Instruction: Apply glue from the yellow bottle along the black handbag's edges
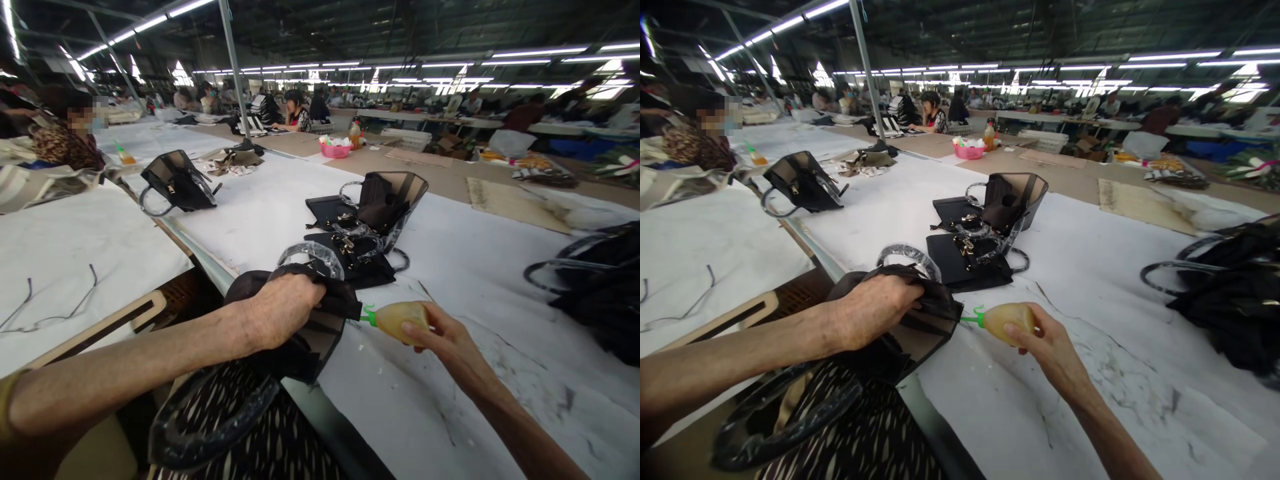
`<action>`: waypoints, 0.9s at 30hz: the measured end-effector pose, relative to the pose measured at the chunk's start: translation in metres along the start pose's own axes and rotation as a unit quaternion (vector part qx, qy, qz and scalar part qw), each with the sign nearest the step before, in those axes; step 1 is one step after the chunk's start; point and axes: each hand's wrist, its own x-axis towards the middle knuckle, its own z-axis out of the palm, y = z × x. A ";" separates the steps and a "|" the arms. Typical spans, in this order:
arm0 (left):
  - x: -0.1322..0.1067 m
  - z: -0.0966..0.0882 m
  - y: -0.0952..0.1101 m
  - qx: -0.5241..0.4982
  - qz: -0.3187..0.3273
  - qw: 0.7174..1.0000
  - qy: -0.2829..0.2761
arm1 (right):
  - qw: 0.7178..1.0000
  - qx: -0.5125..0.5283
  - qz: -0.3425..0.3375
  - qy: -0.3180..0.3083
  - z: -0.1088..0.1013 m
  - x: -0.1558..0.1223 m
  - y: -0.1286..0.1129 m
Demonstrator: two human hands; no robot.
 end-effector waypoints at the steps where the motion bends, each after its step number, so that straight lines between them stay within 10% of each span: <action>1: -0.001 0.001 0.000 -0.001 0.000 1.000 0.001 | 1.000 -0.003 0.001 0.000 0.000 0.000 -0.001; 27: -0.007 0.010 0.002 -0.023 -0.016 1.000 0.000 | 0.996 0.033 0.066 -0.047 0.002 -0.021 -0.019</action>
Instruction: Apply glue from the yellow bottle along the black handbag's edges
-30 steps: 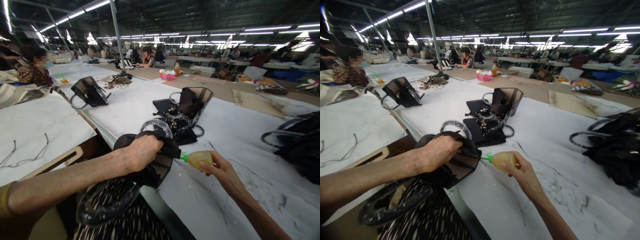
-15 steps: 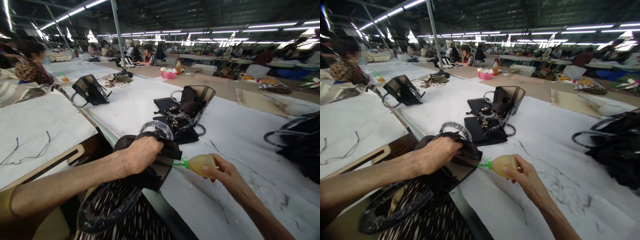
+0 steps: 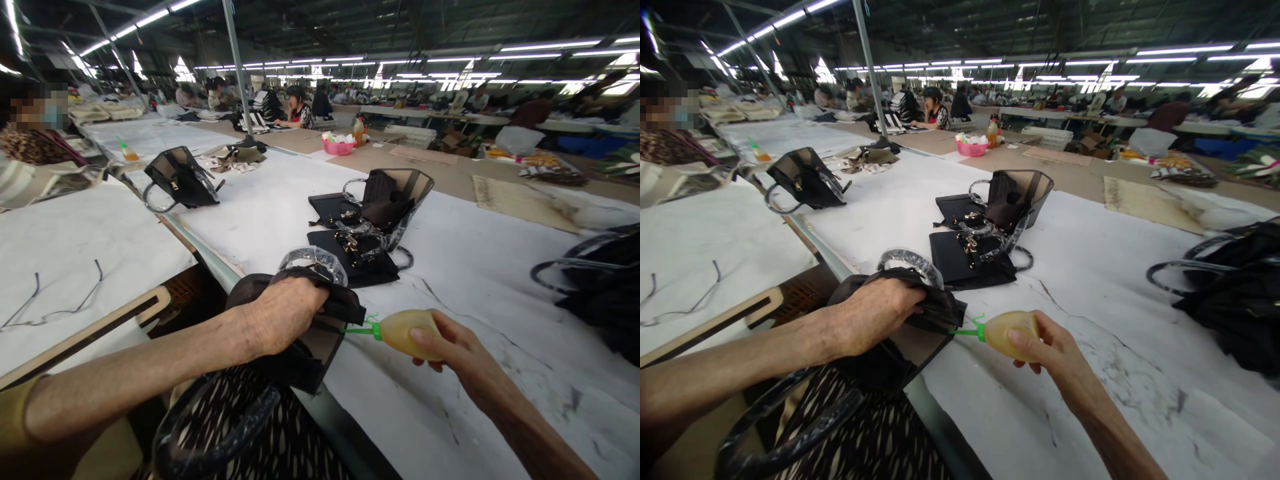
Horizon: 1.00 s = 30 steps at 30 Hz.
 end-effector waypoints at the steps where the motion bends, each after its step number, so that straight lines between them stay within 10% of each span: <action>1: 0.000 0.000 0.000 -0.001 0.001 1.000 -0.002 | 1.000 -0.010 0.000 0.001 0.000 0.001 0.001; 30: -0.004 0.009 -0.006 -0.021 0.029 0.999 0.014 | 1.000 0.030 -0.005 -0.003 -0.001 -0.001 0.010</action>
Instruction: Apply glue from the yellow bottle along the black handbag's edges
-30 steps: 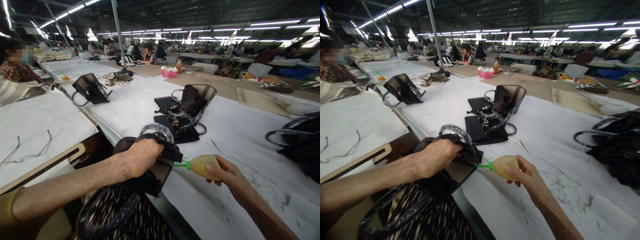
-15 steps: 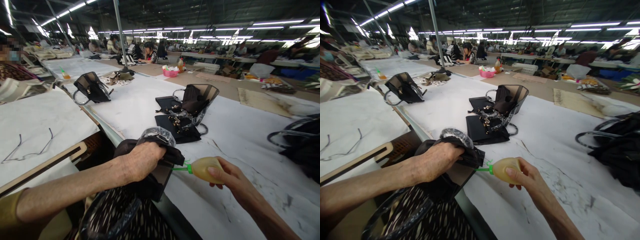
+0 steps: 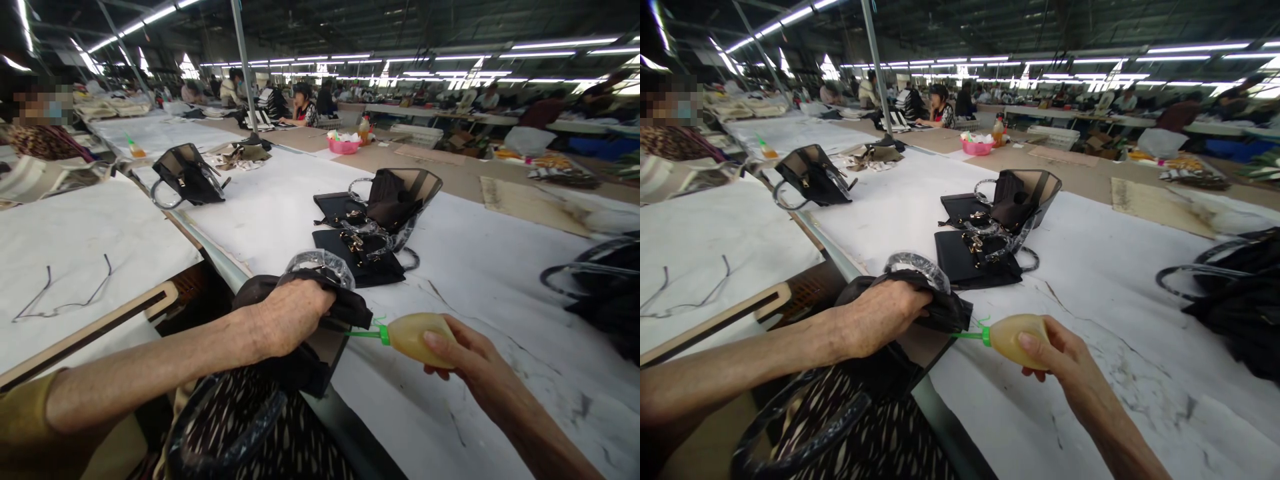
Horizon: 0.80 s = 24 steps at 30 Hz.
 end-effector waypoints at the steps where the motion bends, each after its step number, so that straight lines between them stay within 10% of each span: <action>1: 0.000 -0.001 0.000 0.000 -0.002 1.000 -0.001 | 1.000 -0.005 -0.002 -0.006 0.001 -0.001 -0.001; 24: -0.002 0.000 0.001 0.000 0.020 1.000 0.022 | 0.999 0.036 0.019 -0.034 0.022 -0.035 -0.030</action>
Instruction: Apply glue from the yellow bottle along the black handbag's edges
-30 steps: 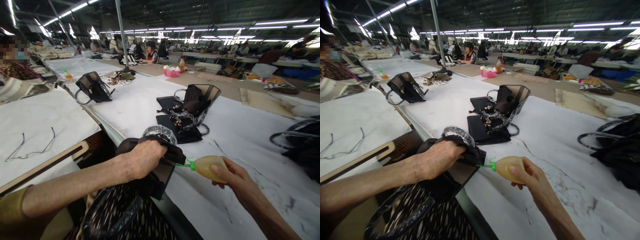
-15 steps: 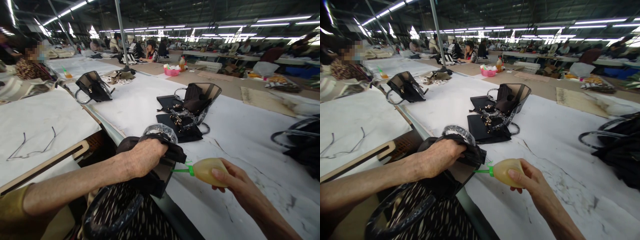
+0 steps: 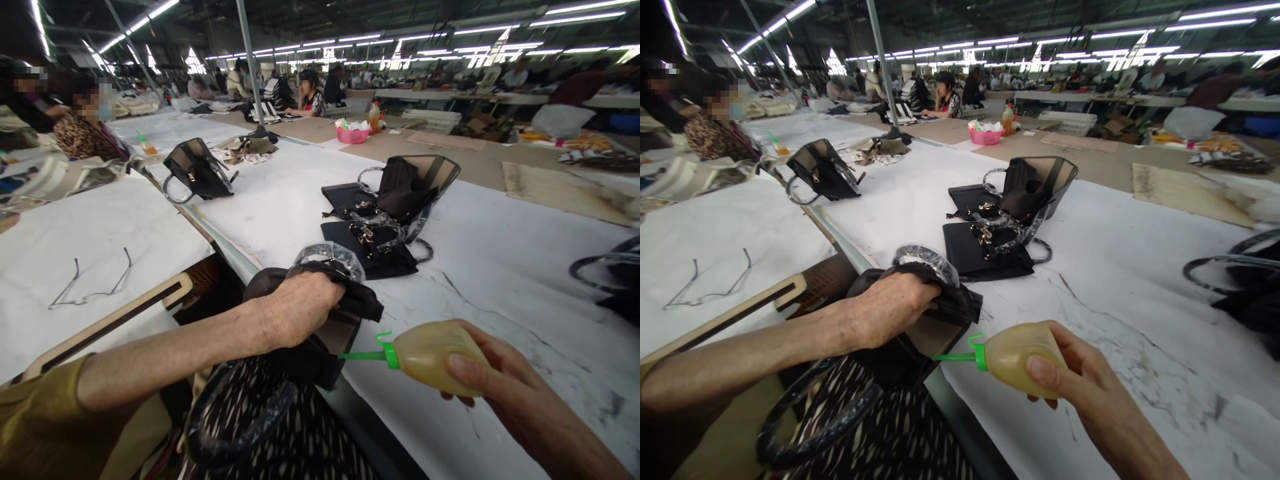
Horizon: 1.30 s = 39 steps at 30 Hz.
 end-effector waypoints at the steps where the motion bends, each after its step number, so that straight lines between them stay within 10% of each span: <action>1: 0.000 -0.001 0.000 0.003 0.005 1.000 0.004 | 1.000 0.001 0.000 -0.001 0.002 -0.002 -0.001; 39: -0.002 -0.003 0.004 0.023 0.014 1.000 0.016 | 0.977 0.156 0.079 0.125 0.029 -0.037 0.007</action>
